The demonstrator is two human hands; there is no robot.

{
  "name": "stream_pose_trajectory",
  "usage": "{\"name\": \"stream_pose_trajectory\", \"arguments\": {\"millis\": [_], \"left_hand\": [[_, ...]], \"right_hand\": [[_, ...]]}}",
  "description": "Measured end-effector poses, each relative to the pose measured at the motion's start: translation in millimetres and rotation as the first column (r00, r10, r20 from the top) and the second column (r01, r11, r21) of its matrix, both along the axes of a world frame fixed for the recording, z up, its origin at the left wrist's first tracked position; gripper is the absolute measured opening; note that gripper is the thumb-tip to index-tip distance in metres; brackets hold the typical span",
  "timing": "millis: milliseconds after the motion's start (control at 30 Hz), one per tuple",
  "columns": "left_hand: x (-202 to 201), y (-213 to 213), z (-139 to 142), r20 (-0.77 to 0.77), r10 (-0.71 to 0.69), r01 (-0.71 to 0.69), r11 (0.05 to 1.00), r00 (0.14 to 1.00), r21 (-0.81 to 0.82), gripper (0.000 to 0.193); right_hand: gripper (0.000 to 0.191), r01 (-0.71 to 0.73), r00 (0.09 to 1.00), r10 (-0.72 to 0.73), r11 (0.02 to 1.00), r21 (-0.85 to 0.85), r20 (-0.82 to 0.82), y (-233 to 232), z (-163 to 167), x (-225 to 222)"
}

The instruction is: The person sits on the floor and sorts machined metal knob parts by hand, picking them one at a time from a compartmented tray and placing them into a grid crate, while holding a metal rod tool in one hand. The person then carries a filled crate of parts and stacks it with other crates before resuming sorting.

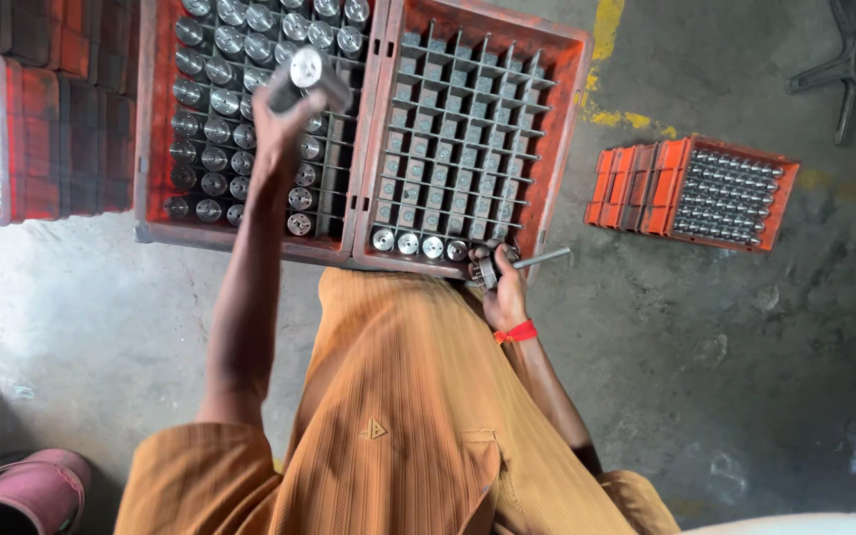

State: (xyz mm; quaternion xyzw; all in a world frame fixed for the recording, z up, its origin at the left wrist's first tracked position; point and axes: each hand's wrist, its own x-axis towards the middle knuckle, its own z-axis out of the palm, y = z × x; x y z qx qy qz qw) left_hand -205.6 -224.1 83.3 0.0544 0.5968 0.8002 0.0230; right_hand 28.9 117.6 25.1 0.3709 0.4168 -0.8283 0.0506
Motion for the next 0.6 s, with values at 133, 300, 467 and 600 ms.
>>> {"name": "stream_pose_trajectory", "arguments": {"millis": [133,300,467,600], "left_hand": [[58,53,-26,0.319,0.082,-0.062,0.996,0.944,-0.071,0.029],[139,114,-44,0.216,-0.003,0.145,0.748,0.976,-0.647,0.046],[176,136,-38,0.316,-0.134,0.318,0.688,0.939,-0.652,0.042],[179,140,-53,0.359,-0.222,0.415,0.624,0.907,-0.662,0.045]], "right_hand": [[0.013,-0.041,0.995,0.04,0.999,-0.005,-0.093,-16,-12,-32],[0.015,-0.038,0.974,0.053,0.997,0.072,-0.218,-39,-1,-73],[0.013,-0.137,0.938,0.15,0.989,0.064,-0.313,-53,21,-82],[0.012,-0.298,0.824,0.359,0.933,0.202,-0.439,-52,26,-67]]}}
